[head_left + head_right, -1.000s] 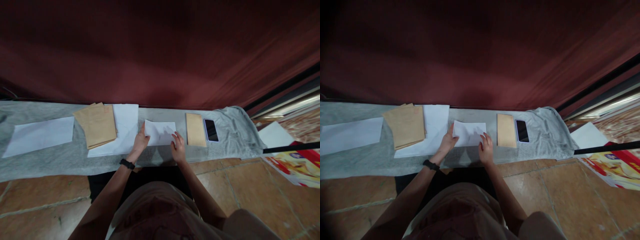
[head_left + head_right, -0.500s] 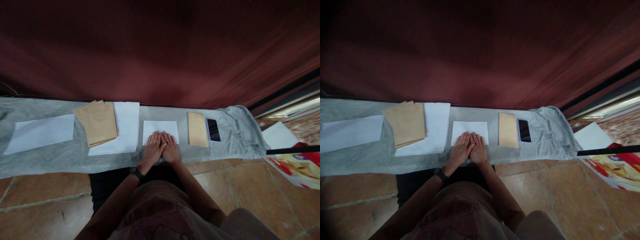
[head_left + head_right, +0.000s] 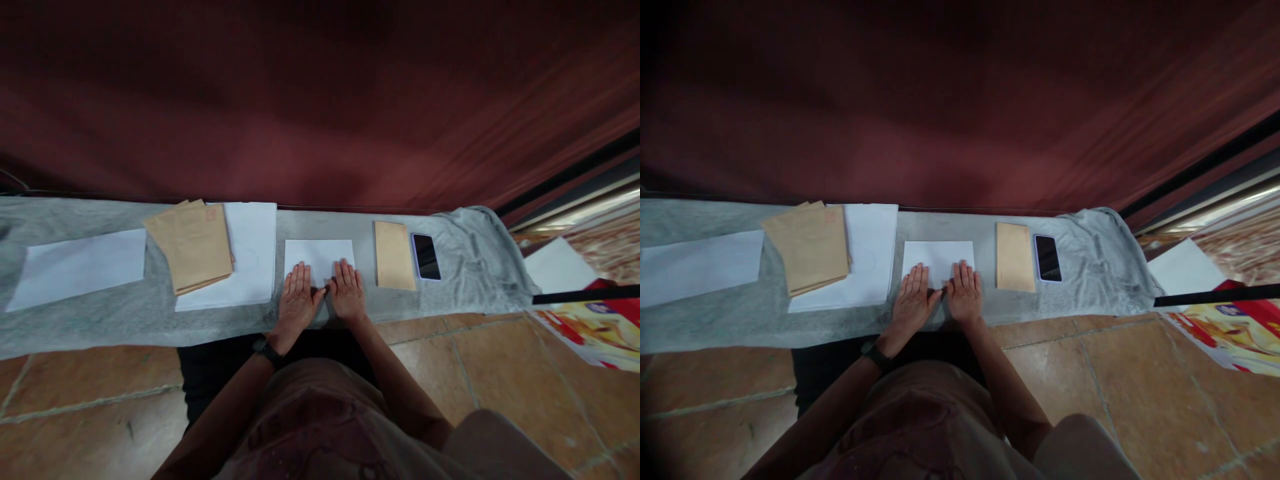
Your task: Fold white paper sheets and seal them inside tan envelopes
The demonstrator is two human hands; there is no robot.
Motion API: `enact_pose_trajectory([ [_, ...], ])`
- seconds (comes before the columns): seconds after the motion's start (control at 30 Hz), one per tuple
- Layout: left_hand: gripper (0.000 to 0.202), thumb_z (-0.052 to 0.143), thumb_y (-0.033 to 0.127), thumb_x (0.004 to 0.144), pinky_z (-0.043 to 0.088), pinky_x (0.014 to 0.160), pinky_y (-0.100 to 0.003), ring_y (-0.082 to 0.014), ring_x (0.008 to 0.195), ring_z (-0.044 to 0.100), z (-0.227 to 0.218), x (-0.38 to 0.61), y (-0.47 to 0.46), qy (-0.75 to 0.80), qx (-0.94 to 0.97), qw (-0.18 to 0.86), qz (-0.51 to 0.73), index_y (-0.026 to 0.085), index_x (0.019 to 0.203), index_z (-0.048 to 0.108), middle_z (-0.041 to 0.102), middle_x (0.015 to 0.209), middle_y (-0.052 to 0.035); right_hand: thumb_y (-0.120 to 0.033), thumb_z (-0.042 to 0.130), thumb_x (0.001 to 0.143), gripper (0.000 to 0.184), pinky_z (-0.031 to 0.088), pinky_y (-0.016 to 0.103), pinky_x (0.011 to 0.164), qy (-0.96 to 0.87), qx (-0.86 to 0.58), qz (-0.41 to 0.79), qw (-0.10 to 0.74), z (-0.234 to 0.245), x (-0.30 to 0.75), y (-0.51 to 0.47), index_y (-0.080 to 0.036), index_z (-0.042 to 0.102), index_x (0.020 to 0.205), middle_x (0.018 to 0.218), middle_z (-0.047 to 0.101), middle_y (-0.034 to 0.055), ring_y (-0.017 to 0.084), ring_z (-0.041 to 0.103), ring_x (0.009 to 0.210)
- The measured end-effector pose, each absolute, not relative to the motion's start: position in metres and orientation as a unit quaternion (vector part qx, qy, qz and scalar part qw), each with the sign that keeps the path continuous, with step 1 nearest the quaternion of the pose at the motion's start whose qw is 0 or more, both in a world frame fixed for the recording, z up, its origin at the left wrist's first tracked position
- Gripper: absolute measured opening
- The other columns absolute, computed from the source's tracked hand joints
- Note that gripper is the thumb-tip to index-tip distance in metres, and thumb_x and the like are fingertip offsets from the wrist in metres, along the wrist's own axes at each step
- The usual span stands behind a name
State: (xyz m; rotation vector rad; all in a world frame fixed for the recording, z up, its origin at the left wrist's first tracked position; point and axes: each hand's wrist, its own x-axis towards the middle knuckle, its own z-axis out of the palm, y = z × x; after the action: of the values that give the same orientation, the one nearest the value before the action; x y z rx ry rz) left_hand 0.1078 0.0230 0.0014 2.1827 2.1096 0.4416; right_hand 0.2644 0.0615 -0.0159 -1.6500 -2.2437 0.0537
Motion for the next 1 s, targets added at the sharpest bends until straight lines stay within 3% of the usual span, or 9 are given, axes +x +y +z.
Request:
enact_pose_trajectory([
  [0.3,0.074,0.038,0.049,0.104,0.025,0.128,-0.051,-0.0328,0.157,0.022,0.000,0.104,0.017,0.703,0.694,0.036,0.154,0.000,0.159,0.029,0.028,0.166,-0.0233,-0.039,0.032,0.109,0.062,0.030,0.052,0.123,-0.761,-0.626,0.014,0.172,-0.017,0.279,0.062,0.001,0.036,0.157,0.162,0.038,0.0240,0.034,0.036,0.151],
  [0.43,0.067,0.034,0.041,0.105,0.028,0.126,-0.053,-0.0331,0.156,0.025,0.000,0.101,0.012,0.707,0.687,0.033,0.166,0.000,0.158,0.031,0.032,0.165,-0.0237,-0.039,0.028,0.109,0.063,0.033,0.055,0.121,-0.744,-0.640,0.023,0.194,-0.018,0.285,0.061,0.000,0.033,0.159,0.162,0.038,0.0263,0.035,0.034,0.152],
  [0.6,0.062,0.033,0.035,0.105,0.028,0.126,-0.055,-0.0322,0.156,0.026,0.009,0.100,0.014,0.696,0.691,0.036,0.189,0.004,0.159,0.030,0.034,0.165,-0.0221,-0.039,0.026,0.110,0.061,0.032,0.057,0.122,-0.751,-0.615,0.058,0.233,-0.009,0.279,0.065,-0.007,0.026,0.162,0.166,0.032,0.0215,0.032,0.027,0.156],
  [0.73,0.061,0.032,0.033,0.105,0.027,0.127,-0.052,-0.0286,0.157,0.024,0.019,0.105,0.040,0.658,0.724,0.052,0.199,0.007,0.160,0.028,0.030,0.167,-0.0193,-0.038,0.026,0.110,0.058,0.027,0.049,0.127,-0.794,-0.555,0.119,0.218,0.004,0.260,0.077,-0.008,0.034,0.159,0.168,0.030,0.0168,0.026,0.022,0.158],
  [1.0,0.058,0.028,0.018,0.101,0.023,0.128,-0.050,-0.0290,0.158,0.022,0.008,0.104,0.093,0.645,0.748,0.086,0.131,0.004,0.156,0.038,0.034,0.166,-0.0174,-0.033,0.028,0.111,0.052,0.023,0.044,0.129,-0.823,-0.523,0.132,0.180,0.008,0.234,0.104,-0.011,0.046,0.154,0.162,0.043,0.0139,0.021,0.031,0.155],
])
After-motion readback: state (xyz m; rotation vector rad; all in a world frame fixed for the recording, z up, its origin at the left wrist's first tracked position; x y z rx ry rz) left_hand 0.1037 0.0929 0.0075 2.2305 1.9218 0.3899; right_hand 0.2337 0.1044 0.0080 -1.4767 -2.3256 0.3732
